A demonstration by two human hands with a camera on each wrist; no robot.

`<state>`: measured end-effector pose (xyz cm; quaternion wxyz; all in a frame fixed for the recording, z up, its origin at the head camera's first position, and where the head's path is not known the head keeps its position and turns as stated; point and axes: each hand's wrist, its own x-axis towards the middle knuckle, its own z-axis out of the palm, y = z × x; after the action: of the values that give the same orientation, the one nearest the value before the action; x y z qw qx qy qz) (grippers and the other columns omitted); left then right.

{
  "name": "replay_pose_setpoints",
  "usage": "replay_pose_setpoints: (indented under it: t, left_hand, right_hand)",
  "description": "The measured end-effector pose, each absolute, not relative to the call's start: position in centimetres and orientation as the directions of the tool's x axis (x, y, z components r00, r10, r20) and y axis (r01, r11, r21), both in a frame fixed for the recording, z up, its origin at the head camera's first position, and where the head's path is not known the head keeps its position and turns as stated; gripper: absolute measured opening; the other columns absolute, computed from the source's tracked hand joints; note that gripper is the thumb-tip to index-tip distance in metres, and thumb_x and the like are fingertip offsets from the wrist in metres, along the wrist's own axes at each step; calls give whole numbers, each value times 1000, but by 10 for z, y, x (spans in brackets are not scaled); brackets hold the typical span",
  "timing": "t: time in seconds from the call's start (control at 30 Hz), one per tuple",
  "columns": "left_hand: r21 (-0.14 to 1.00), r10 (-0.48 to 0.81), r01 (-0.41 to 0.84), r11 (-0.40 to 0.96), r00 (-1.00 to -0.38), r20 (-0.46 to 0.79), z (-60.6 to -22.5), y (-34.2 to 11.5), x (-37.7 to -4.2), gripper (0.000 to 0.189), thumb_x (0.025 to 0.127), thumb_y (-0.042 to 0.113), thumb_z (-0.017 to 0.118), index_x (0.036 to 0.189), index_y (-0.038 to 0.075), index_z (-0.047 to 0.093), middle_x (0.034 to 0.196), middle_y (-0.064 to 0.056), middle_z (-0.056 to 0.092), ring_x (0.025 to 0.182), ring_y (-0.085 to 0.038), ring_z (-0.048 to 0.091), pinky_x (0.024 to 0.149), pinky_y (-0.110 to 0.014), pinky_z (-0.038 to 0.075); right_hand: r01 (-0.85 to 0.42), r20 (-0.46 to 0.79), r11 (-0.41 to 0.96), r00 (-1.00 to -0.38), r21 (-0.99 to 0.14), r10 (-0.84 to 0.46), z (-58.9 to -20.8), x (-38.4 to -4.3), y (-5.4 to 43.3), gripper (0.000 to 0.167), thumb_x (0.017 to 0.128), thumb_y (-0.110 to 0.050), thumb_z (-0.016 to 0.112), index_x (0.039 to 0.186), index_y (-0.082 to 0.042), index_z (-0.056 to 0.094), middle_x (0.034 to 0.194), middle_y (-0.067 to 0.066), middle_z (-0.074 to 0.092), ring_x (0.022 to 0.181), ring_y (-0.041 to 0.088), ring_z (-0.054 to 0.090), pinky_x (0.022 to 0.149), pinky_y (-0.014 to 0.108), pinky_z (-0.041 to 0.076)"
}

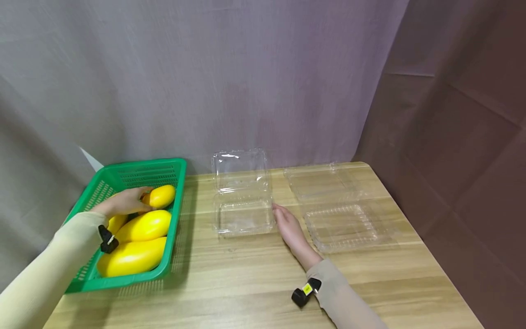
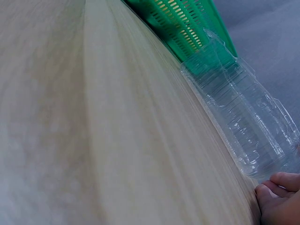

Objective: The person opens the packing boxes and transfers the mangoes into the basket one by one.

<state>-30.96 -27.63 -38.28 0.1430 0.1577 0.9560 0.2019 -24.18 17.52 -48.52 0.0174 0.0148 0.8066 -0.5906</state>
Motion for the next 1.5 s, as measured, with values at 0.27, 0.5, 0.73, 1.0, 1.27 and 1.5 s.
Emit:
replay_pose_setpoints:
  t: [0.27,0.5,0.73,1.0,1.27,1.5]
  left_hand:
    - [434,327,217,874,-924,-196,-368,-281,-303,79,98,35,65,153,-9,30,152,-35,36,138,-53,34,110,-66,31]
    - [456,297,229,860,-951,-83,-333,-273,-302,78,101,37,61,156,-5,26,155,-33,31,141,-51,30,112,-65,29]
    - [549,233,223,805,-971,53,-298,-247,-305,76,102,45,56,157,1,30,157,-24,36,141,-44,36,111,-62,33]
    - [712,191,252,656,-967,167,-281,-184,-321,70,100,44,60,156,9,37,155,-14,43,137,-33,45,111,-51,40]
    - [786,174,233,572,-972,161,-277,-131,-342,63,102,37,58,154,7,39,151,-14,47,137,-31,45,111,-47,40]
    - [758,157,168,631,-984,87,-301,-106,-361,61,104,34,52,153,1,38,152,-19,46,138,-35,44,113,-47,37]
  right_hand:
    - [33,-40,286,-999,-958,-19,-485,-242,176,55,106,-32,37,153,-5,41,156,15,42,143,35,39,119,47,27]
    - [26,-35,290,-999,-957,-25,-485,-241,177,54,107,-33,36,153,-4,41,156,16,42,141,36,40,119,48,27]
    - [38,-45,303,-999,-952,-16,-484,-245,181,55,106,-33,34,153,-5,40,157,15,40,143,36,38,119,48,27]
    - [53,-47,312,-999,-949,27,-482,-246,186,55,106,-31,34,153,-4,40,157,15,40,143,34,39,119,46,27]
    - [57,-51,306,-998,-950,27,-484,-247,188,56,106,-33,35,154,-6,40,158,14,39,144,34,38,120,47,26]
    - [47,-45,287,-999,-957,16,-483,-247,184,57,106,-36,37,154,-5,39,157,16,39,144,35,37,120,48,26]
